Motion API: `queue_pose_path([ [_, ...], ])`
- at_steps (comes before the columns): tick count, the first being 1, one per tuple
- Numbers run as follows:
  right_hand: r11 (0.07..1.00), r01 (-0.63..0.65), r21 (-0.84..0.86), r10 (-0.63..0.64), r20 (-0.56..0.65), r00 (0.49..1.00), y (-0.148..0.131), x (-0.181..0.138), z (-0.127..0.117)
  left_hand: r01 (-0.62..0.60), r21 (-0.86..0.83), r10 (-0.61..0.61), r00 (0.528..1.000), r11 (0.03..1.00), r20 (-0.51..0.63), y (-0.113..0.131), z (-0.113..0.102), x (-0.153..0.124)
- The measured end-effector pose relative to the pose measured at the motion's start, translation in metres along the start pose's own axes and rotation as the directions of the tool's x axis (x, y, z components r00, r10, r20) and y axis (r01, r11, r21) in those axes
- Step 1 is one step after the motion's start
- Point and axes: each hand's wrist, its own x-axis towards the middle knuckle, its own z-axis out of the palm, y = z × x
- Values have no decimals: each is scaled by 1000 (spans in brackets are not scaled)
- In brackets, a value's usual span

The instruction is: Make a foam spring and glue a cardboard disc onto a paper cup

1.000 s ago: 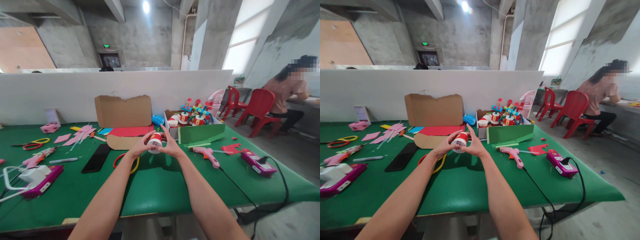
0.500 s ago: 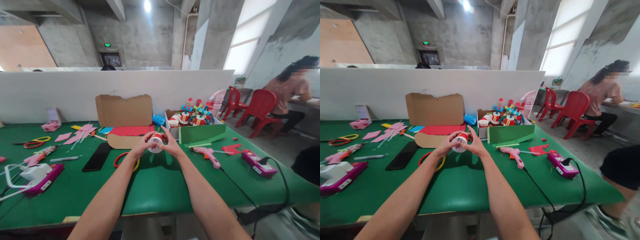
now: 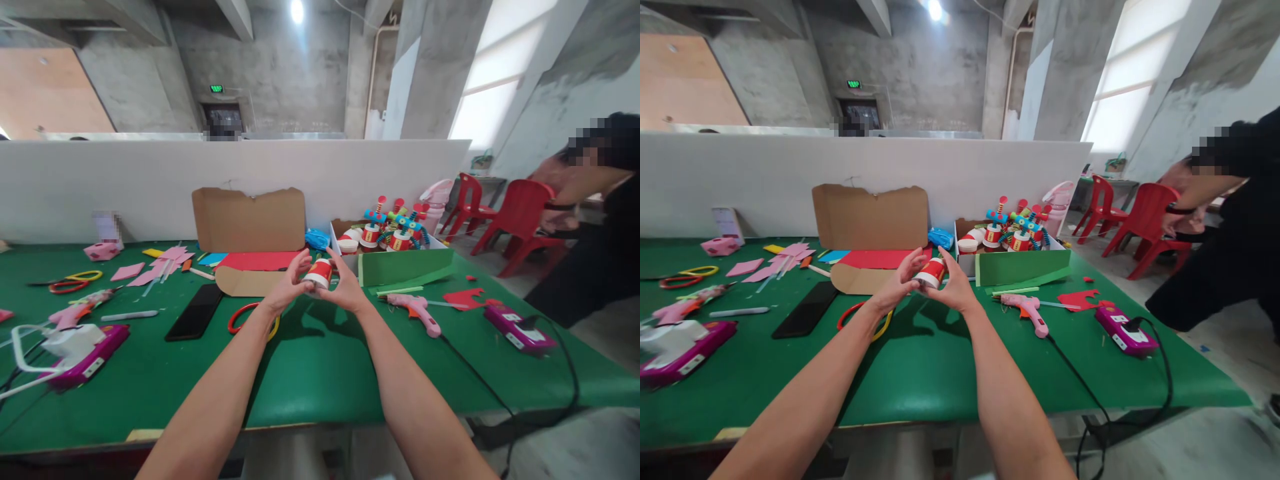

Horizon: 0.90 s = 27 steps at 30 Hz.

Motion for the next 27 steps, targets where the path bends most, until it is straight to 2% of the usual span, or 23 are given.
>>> queue_pose_path([
  [2, 995, 41, -93, -45, -39, 998, 2, 1, -2, -37, 19, 38, 997, 999, -60, 2, -1, 1],
  [4, 990, 48, -130, -56, -65, 996, 6, 1, -2, -20, 40, 24, 996, 999, -92, 5, -4, 1],
  [7, 990, 38, -137, -50, -83, 995, 10, 2, -1, 12, 74, -4, 994, 997, -105, 9, -6, 0],
  [11, 990, 41, -135, -53, -81, 995, 10, 2, 2, -19, 152, 37, 993, 988, -114, 12, -4, -1],
  [21, 992, 7, -123, -14, -54, 998, 10, 2, 3, -33, 214, 68, 985, 976, -156, 10, -1, 0],
  [27, 989, 21, -146, -29, -48, 998, 10, 1, 3, 20, 191, 11, 987, 981, -159, 11, 1, 0],
])
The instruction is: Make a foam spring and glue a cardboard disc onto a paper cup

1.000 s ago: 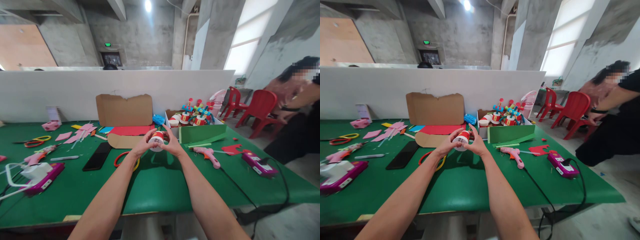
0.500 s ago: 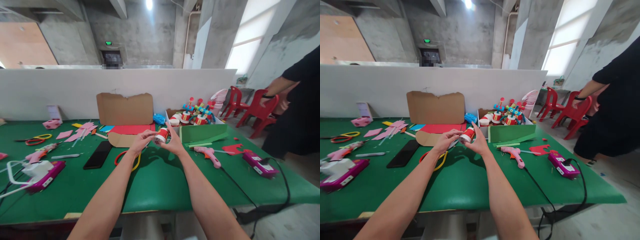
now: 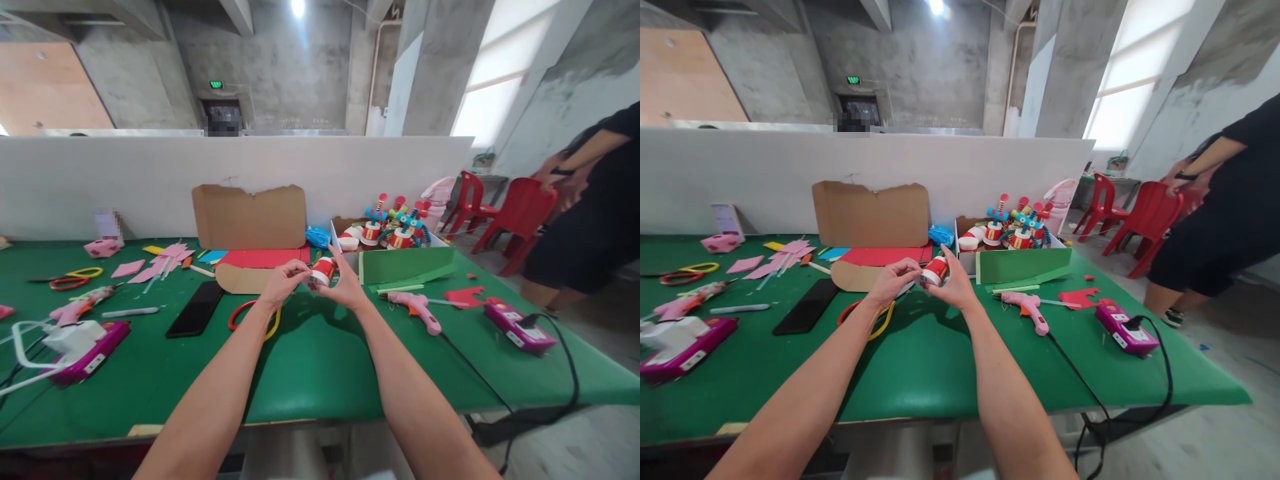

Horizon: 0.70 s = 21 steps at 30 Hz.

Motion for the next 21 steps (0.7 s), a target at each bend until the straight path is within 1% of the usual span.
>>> queue_pose_path([
  [4, 1000, -12, -4, 12, -1, 1000, 0, 0, 0, 14, -6, -14, 1000, 1000, 0, 0, 1, 0],
  [7, 1000, -14, -5, 14, 4, 1000, -1, 0, 0, 51, -19, -51, 999, 999, -11, -1, 2, 1],
  [12, 1000, 7, 1, -7, 3, 1000, 0, 0, 0, 72, -67, -74, 997, 995, -18, -2, 3, 0],
  [21, 1000, 6, 9, -6, 8, 1000, 0, 0, 0, 106, -170, -111, 994, 980, -19, -4, 4, 2],
])
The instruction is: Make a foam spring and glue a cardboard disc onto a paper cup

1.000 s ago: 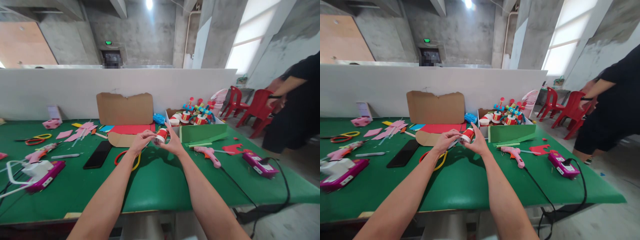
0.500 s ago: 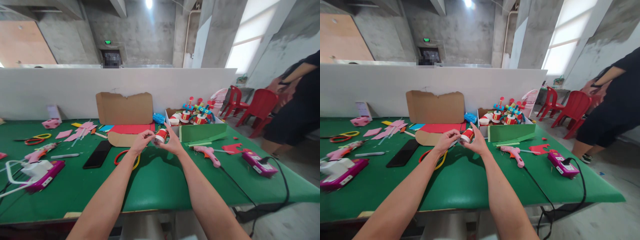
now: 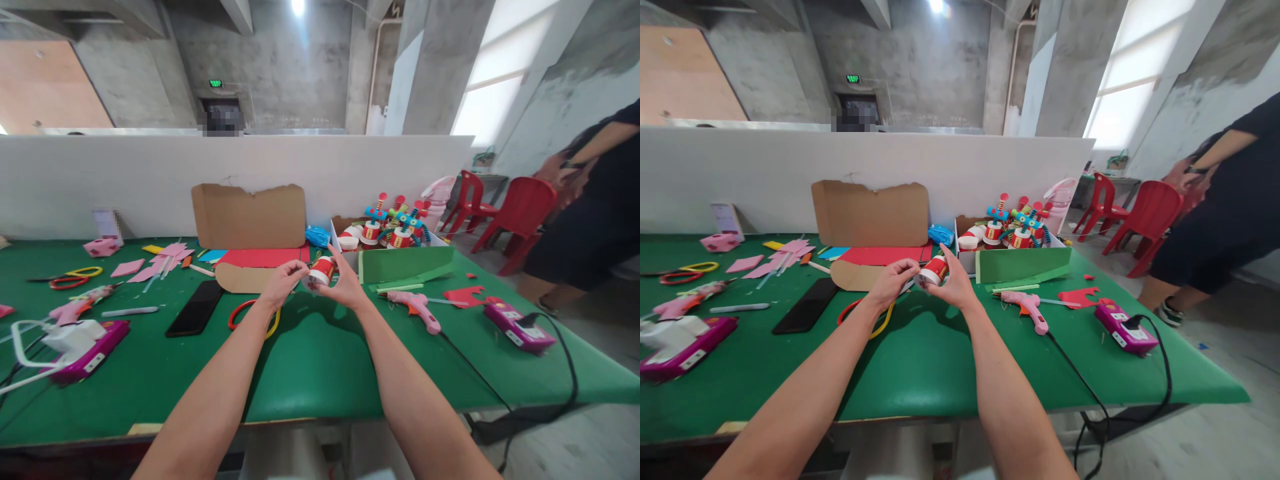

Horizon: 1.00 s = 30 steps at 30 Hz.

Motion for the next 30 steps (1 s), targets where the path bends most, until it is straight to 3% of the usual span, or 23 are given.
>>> queue_pose_path([
  [13, 1000, -3, 4, 3, 10, 1000, -3, -1, -1, 66, -74, -65, 998, 995, 12, -4, -1, 1],
  [20, 999, -31, 37, 30, 12, 999, -5, 0, -1, -16, -178, 3, 997, 984, -73, 0, -3, 2],
  [30, 998, -63, 3, 64, -59, 996, 0, 1, 0, -84, 35, 85, 995, 996, -54, 1, -6, -1],
])
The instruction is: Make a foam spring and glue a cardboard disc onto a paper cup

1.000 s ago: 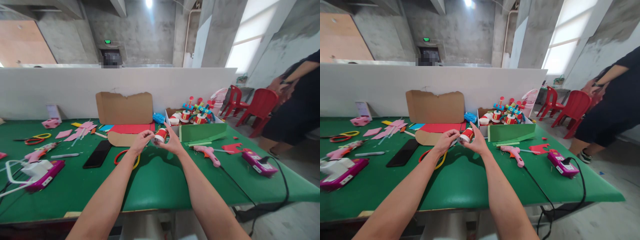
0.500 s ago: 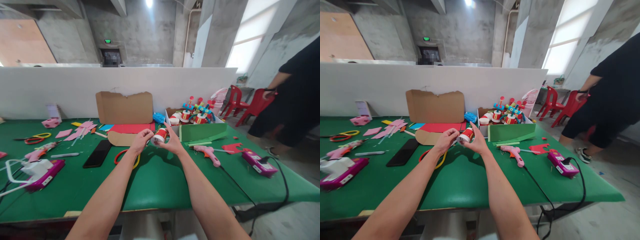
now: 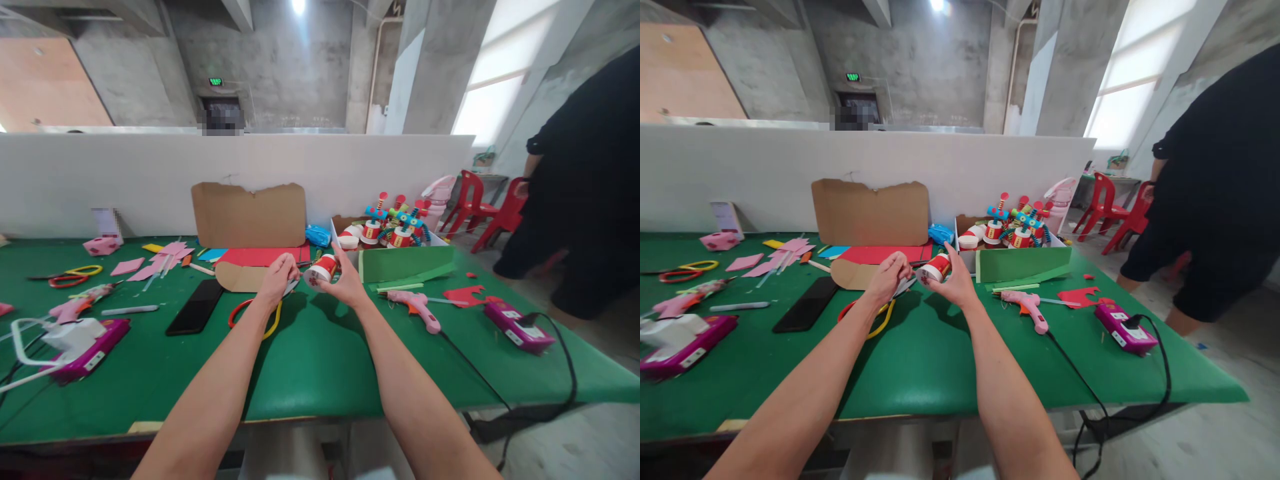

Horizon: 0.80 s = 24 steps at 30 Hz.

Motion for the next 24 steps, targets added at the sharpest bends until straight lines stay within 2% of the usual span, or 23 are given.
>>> queue_pose_path([
  [7, 1000, -5, 3, 5, -24, 1000, 0, 0, 0, -50, -2, 50, 999, 999, 4, 5, 1, -1],
  [15, 999, -44, 13, 45, -61, 997, 5, 2, -3, -38, 5, 38, 999, 999, -31, -8, -4, 4],
  [21, 1000, -23, 16, 24, -56, 998, 7, 2, -3, -55, 50, 60, 993, 997, -104, -9, -2, 5],
  [24, 1000, 13, -10, -13, -25, 1000, 4, 1, -2, -77, 79, 82, 994, 994, -70, -6, -2, 4],
])
